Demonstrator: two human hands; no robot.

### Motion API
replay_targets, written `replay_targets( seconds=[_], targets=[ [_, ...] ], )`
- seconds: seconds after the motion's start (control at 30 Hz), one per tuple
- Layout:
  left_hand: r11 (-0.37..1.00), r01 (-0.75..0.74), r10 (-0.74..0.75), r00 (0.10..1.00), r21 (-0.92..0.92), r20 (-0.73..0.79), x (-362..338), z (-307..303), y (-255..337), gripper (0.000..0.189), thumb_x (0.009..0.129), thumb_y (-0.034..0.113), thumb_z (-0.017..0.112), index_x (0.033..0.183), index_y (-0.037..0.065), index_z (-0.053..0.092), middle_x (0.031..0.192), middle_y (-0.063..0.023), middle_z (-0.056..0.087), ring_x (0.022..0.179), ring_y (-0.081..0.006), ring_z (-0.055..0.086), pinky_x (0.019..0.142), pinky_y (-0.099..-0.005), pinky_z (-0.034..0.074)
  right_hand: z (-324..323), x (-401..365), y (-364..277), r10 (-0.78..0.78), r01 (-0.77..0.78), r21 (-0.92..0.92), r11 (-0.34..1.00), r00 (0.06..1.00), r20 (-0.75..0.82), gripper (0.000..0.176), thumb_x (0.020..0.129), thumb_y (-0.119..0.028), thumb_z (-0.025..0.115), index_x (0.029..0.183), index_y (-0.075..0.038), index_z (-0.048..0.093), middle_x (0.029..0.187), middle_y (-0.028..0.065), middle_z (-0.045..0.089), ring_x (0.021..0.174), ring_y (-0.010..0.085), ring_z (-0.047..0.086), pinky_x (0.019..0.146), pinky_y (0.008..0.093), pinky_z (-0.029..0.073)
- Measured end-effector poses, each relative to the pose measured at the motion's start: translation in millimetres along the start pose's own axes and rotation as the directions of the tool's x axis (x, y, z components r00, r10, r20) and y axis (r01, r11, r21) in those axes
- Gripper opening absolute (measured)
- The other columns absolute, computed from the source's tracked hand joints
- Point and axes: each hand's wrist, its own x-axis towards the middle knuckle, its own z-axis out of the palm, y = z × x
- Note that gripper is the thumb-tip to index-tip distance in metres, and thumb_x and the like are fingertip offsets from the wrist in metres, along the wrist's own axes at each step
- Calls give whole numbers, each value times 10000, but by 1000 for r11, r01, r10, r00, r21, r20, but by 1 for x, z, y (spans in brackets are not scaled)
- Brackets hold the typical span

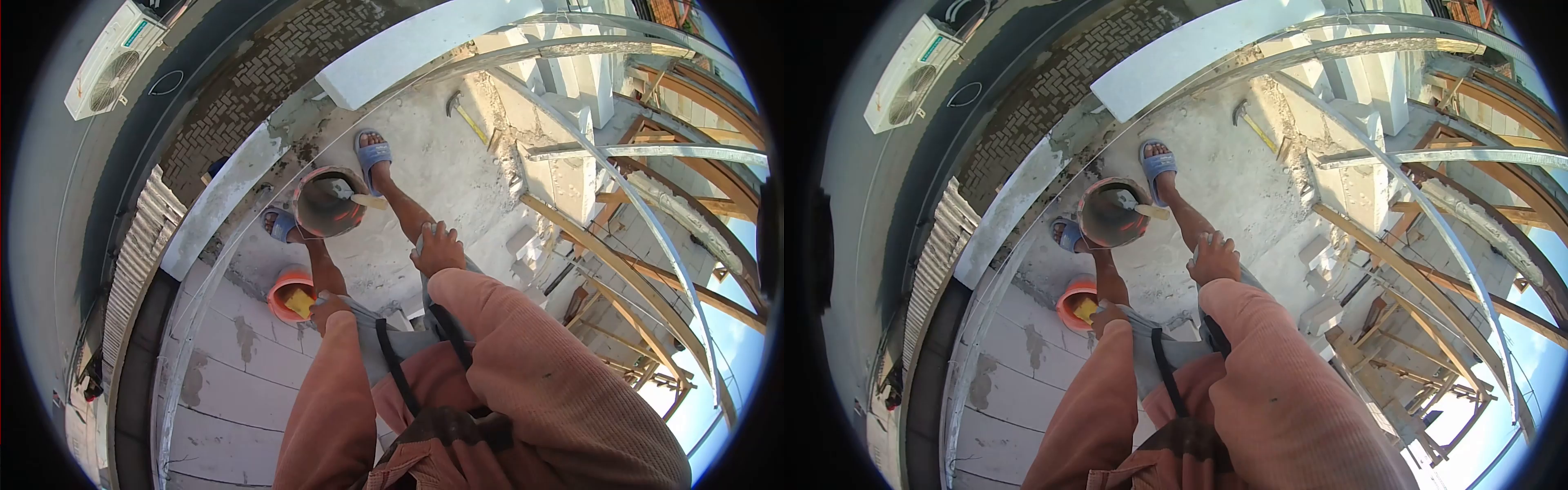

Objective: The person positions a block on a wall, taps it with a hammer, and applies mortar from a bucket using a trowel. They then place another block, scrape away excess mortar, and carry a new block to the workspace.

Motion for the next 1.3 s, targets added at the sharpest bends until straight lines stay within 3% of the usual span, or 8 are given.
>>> replay_targets(
  seconds=[0.13,0.2,0.27,0.37,0.47,0.57,1.1,1.3],
  targets=[
    [968,-150,161,986,200,-38,43,35,-19,649,956,584,458,1332,64,559,1306,-189,637,1190,-391,643,987,-549,492,2,-5,0,25,-25,36,999,1000,7,747,813,-444,769,1428,-131,481,1358,155,511,1204,385,552,924,503,537],
    [966,-154,165,986,206,-36,45,32,-14,648,955,585,463,1331,67,563,1305,-183,639,1188,-387,643,994,-546,491,-2,-5,0,47,-49,54,997,998,39,724,830,-412,755,1437,-130,482,1367,139,508,1216,365,541,948,495,519],
    [999,-25,27,999,47,-29,11,0,1,653,955,588,467,1335,67,563,1301,-175,642,1188,-382,643,1004,-540,491,0,-5,0,63,-66,69,995,997,40,715,835,-405,751,1438,-131,480,1366,135,512,1212,362,544,950,494,519],
    [988,-72,84,993,137,-81,22,6,0,676,958,597,470,1355,56,551,1298,-172,649,1172,-376,655,1006,-519,502,10,-6,2,73,-74,85,994,997,22,739,820,-437,761,1431,-130,481,1355,144,516,1207,371,550,940,499,530],
    [943,-257,281,955,212,-92,26,8,-5,702,959,607,481,1371,42,542,1302,-179,652,1168,-378,663,990,-509,517,18,-7,4,91,-92,114,989,996,19,753,810,-453,768,1427,-129,485,1349,150,519,1204,376,554,936,502,536],
    [986,-110,118,991,121,-63,0,-17,11,708,955,610,496,1374,42,544,1298,-183,655,1164,-386,666,978,-517,523,24,-9,5,109,-112,140,984,994,25,749,810,-452,768,1425,-127,490,1348,153,522,1205,376,555,938,505,536],
    [994,-15,25,995,108,-94,-27,-23,21,665,935,581,480,1339,60,568,1313,-164,644,1163,-378,661,958,-532,516,10,-10,8,100,-111,154,982,992,79,694,843,-409,750,1418,-112,502,1382,144,520,1204,351,557,948,490,521],
    [994,-48,58,994,95,-97,0,3,9,626,936,567,485,1310,76,588,1294,-154,650,1155,-368,663,957,-544,506,17,-4,11,70,-74,136,988,997,35,737,821,-430,759,1431,-120,486,1344,180,509,1199,404,554,931,517,537]
  ],
)
